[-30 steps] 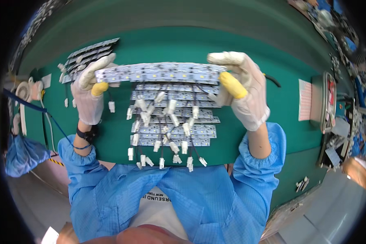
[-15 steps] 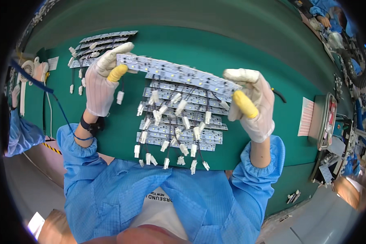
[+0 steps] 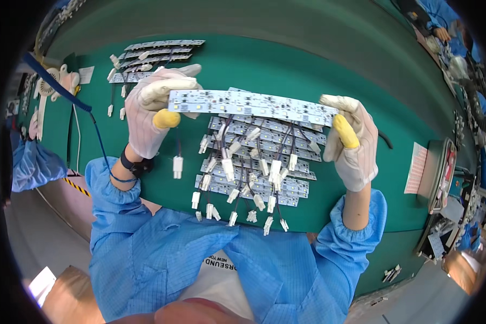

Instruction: Assembling small electronic components onto circuit board strips at a manual assembly station.

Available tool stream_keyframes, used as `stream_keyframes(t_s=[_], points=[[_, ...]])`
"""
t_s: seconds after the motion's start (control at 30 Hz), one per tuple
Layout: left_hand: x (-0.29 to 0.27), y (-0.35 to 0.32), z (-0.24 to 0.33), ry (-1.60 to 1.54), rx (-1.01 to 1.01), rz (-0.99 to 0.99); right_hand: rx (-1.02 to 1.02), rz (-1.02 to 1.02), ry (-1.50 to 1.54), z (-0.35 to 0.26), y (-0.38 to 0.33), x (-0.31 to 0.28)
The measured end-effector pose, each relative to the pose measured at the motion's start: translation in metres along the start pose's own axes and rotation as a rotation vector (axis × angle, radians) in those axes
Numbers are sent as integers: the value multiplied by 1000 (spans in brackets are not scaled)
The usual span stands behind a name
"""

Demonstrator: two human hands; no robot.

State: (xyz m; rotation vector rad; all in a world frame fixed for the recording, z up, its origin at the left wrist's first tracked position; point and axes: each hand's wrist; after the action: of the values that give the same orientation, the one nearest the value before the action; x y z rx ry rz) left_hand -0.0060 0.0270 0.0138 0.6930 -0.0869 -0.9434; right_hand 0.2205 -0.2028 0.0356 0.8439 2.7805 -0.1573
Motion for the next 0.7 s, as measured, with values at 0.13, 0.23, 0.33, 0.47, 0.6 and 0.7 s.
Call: stream_keyframes(t_s=[0.13, 0.23, 0.33, 0.47, 0.6, 0.7], points=[[4, 5, 10, 130, -68, -25, -12, 45, 9, 0, 1, 4], [9, 2, 2, -26, -131, 74, -26, 25, 122, 0, -3, 3], [9, 4, -1, 56, -251, 58, 19, 6, 214, -9, -8, 7], [8, 8, -5, 228, -342, 3, 20, -113, 296, -13, -10, 9], [10, 6, -6, 192, -406, 22, -83, -102, 282, -10, -8, 10], [6, 6, -8, 244, -379, -15, 11, -128, 244, -13, -6, 4]])
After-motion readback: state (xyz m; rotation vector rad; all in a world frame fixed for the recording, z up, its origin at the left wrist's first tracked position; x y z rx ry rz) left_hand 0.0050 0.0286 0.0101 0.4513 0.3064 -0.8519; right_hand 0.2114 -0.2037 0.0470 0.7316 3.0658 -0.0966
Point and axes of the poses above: each hand's wrist, its own y-axis towards the middle knuckle, its own x-axis out of the palm, z = x × y, and after that the axes turned 7 degrees about x, right-handed
